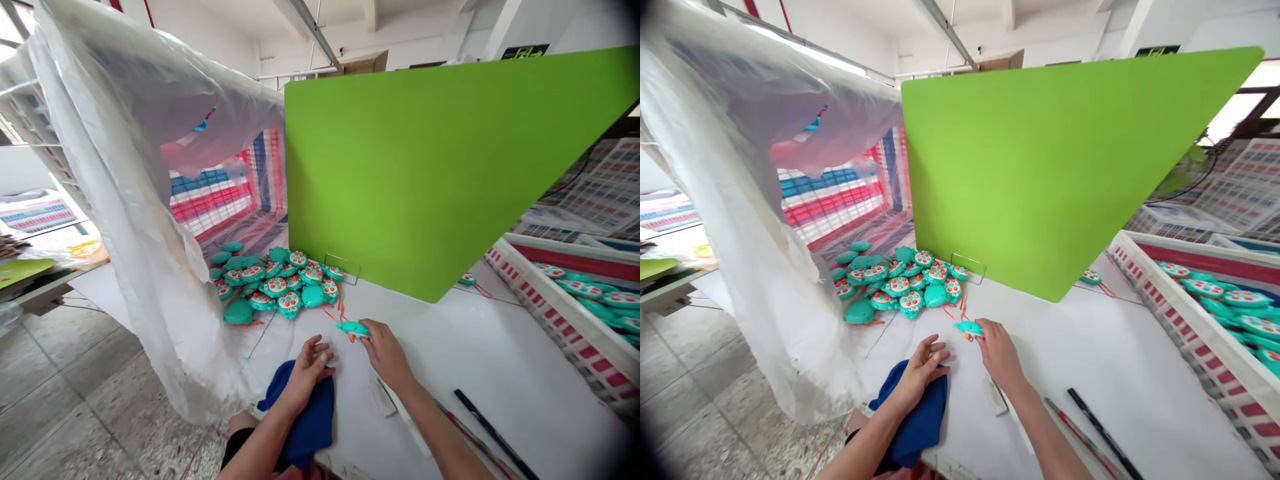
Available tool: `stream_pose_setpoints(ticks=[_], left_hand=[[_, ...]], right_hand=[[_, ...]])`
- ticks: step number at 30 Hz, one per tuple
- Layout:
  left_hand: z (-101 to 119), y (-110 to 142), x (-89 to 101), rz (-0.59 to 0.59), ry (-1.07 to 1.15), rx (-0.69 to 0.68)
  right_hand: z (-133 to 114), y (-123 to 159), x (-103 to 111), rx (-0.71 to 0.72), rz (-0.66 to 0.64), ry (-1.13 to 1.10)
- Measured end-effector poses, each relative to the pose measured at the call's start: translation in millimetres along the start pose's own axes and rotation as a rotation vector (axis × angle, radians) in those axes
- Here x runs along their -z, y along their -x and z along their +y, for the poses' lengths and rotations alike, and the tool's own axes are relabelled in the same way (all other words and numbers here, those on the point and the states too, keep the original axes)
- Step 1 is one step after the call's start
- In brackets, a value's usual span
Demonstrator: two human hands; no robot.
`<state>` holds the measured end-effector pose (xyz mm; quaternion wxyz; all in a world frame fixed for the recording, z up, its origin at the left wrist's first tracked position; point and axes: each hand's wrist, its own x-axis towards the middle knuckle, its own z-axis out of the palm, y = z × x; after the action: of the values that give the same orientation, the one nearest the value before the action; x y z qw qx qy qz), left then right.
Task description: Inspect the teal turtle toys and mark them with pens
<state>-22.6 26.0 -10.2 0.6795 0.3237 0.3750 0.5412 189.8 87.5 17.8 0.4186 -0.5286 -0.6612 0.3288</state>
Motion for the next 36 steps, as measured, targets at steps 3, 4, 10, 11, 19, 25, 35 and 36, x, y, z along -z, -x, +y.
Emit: stream_pose_setpoints(ticks=[3,4,10,11,19,25,35,36], left_hand=[[-1,-1,1.8,-0.019,-0.015,-0.001],[-2,-1,2.3,-0.028,-0.023,-0.002],[3,4,1.3,-0.127,-0.003,-0.035],[4,4,0.7,-0.153,0.010,-0.038],[8,8,-1.6,-0.231,-0.085,-0.130],[9,8,-2.0,-0.162,-0.182,-0.097],[5,6,-4.1,-0.194,-0.198,-0.142],[4,6,-3.6,-0.181,-0.221,-0.146]], right_hand=[[7,3,4,-0.062,0.017,-0.063],[8,4,3,-0.094,0.030,-0.095],[-22,28,-26,-0.321,-0.182,-0.557],[-30,33,-31,-0.375,-0.234,-0.643],[-47,46,-48,-0.522,-0.328,-0.766],[-43,46,-51,-0.491,-0.360,-0.724],[-32,48,-61,-0.418,-0.161,-0.520],[-33,49,-61,-0.442,-0.185,-0.537]])
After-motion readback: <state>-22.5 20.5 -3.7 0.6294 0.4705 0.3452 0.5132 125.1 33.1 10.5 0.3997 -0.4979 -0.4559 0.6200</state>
